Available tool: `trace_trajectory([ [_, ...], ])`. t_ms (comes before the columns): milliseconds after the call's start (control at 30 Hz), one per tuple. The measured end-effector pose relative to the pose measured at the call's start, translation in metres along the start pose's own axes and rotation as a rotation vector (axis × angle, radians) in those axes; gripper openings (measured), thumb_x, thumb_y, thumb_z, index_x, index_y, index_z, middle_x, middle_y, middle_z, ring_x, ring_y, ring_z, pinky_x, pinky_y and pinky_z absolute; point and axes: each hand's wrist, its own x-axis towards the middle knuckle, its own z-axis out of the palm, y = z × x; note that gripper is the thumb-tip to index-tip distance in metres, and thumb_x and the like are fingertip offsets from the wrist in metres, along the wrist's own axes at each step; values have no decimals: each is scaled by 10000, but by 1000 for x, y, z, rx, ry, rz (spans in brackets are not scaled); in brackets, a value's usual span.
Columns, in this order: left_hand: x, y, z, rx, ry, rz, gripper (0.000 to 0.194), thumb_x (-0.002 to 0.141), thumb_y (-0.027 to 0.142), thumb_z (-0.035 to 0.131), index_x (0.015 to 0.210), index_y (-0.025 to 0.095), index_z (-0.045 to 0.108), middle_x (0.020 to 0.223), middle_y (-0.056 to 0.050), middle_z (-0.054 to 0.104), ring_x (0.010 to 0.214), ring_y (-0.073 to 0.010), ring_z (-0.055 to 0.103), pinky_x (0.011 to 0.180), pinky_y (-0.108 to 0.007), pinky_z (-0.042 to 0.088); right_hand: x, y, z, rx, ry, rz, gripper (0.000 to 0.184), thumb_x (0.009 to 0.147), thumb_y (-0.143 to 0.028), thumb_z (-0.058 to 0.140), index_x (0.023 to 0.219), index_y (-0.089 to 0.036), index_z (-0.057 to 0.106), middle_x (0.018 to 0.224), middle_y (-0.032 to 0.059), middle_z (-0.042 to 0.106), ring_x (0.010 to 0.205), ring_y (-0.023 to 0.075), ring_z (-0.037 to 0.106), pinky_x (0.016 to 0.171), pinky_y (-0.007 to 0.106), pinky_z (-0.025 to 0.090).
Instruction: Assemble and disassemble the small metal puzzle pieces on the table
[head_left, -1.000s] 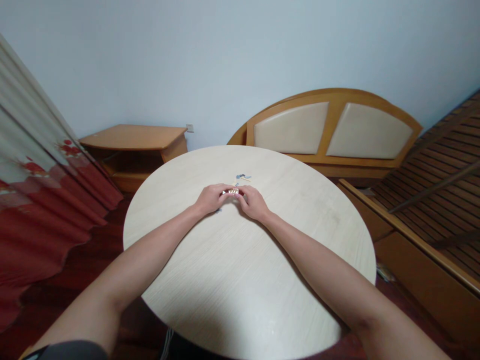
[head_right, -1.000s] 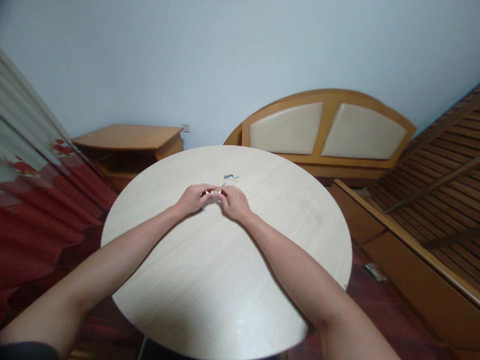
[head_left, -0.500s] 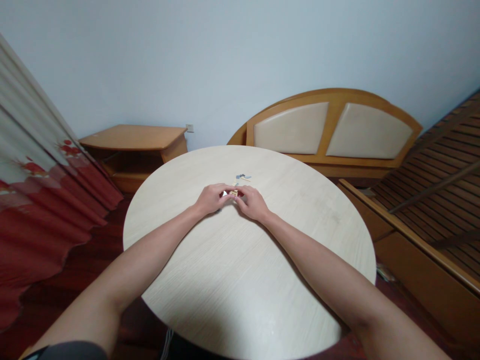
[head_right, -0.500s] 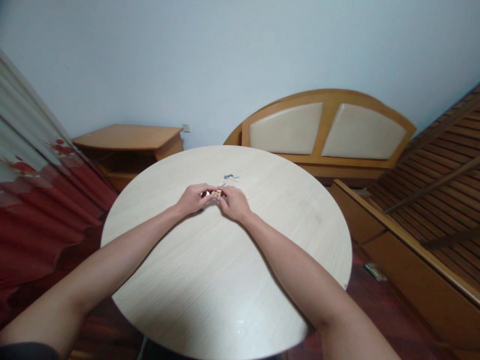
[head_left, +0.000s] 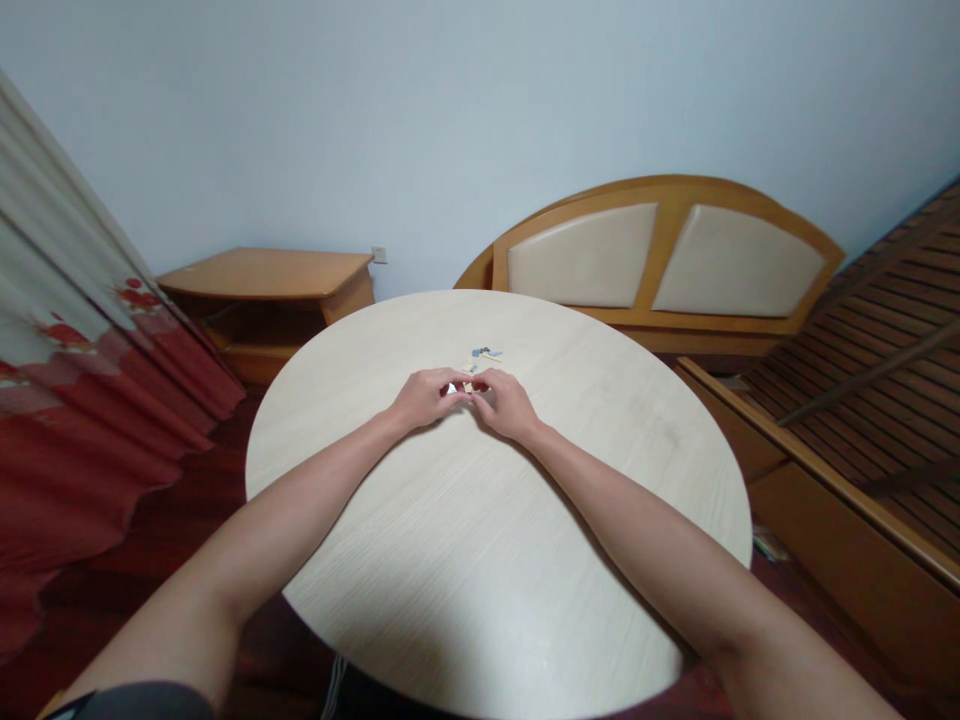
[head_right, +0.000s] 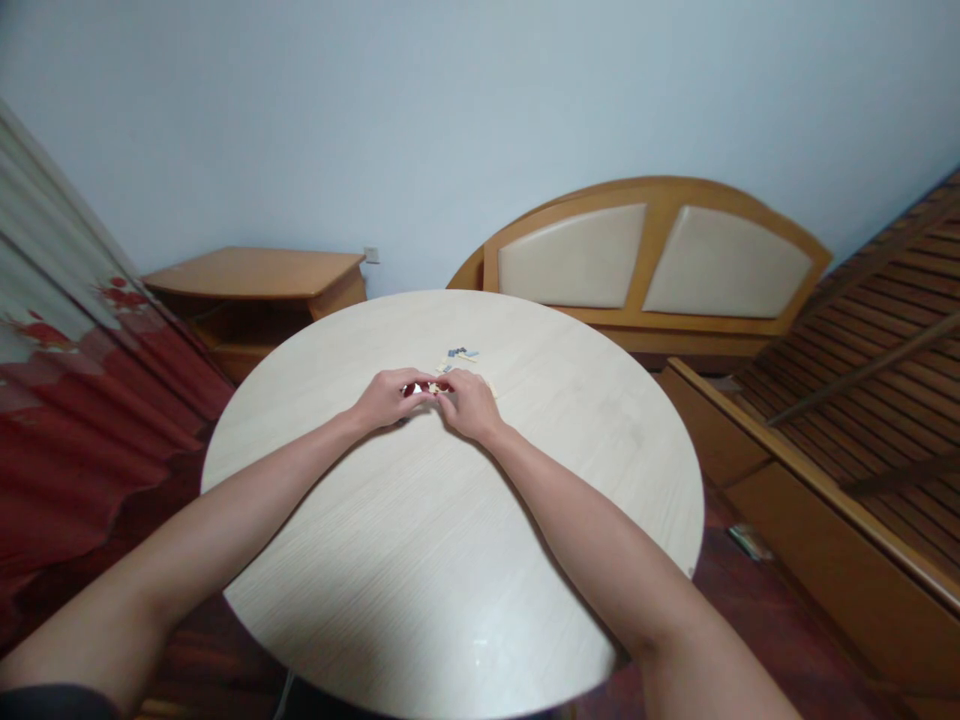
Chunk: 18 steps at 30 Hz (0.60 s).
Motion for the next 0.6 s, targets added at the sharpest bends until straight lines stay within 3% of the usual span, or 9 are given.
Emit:
trace_trajectory([
  [233,0,3,-1,45,41,-28,258,959,329,631,1138,188,753,1021,-70,781,726,-153,659,764,-293,526,-1,-2,0,24,33,-5,156,947,-323,587,992,-191,658,938,83,701,859,223,611,814,354,453],
  [433,2,2,0,44,76,-75,257,984,332,576,1112,193,751,1055,-76,783,929,-205,720,850,-322,542,-1,-4,0,45,40,11,216,979,-371,541,1031,-189,644,946,82,695,862,216,614,823,345,459],
  [600,2,-4,3,59,84,-114,276,1002,312,524,1095,201,760,1049,-70,787,963,-211,728,895,-328,550,0,-3,0,67,8,12,243,1008,-377,504,1055,-188,648,959,80,707,859,207,619,823,334,460],
])
